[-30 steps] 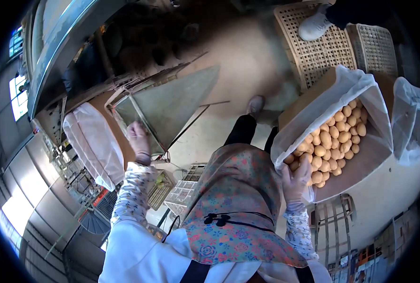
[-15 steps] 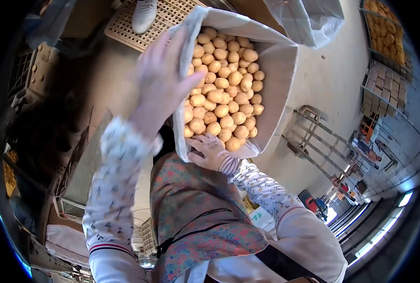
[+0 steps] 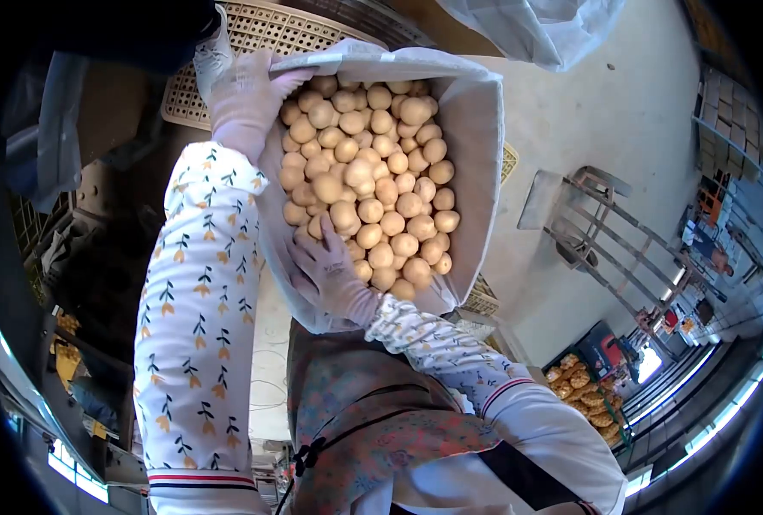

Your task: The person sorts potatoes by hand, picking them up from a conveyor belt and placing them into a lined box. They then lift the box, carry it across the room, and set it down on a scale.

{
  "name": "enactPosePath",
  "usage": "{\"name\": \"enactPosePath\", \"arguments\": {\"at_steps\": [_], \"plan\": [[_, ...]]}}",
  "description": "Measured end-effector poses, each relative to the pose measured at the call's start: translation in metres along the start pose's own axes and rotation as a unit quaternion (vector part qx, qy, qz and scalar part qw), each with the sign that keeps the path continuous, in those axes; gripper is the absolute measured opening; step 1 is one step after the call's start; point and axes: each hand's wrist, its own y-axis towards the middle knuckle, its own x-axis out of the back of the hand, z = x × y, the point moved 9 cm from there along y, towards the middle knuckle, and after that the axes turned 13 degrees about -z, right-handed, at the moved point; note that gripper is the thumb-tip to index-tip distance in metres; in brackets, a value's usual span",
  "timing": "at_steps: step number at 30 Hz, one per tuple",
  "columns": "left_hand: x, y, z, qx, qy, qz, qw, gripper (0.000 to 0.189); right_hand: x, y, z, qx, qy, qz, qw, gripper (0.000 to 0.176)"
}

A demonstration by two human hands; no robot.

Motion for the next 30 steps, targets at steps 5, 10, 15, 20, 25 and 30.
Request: {"name": "enactPosePath", "arguments": {"at_steps": [5,10,15,20,25,30], "plan": [[0.005,-0.002,-0.002,-0.013,-0.020,-0.019,1.000,0.052,0.126,0.106,-0.073,0.015,0.038,-0.202,0.979,0.017],[0.008,-0.001,-0.003,0.017,-0.024,0.011,1.000,0.054,0.095,0.175,-0.242,-0.210,-0.175,-0.056,0.960,0.064],[-0.001,-0.001,0.002,0.008,0.010,0.046,0.999,0.059,0.085,0.110,-0.152,-0.013,-0.203,-0.201,0.958,0.049],[-0.004,-0.007,0.002,0.008,-0.001,0.045,0.999,0.059,0.062,0.047,-0.058,0.013,-0.116,0.017,0.993,0.047],[-0.003,-0.001,0.003,-0.003,-0.011,0.001,1.000,0.050,0.036,0.161,-0.096,0.064,-0.114,-0.092,0.987,0.051],[-0.001,-0.001,0.001,0.006,-0.011,0.053,0.999,0.061,0.019,0.150,-0.066,0.041,-0.197,-0.134,0.970,0.055]]}}
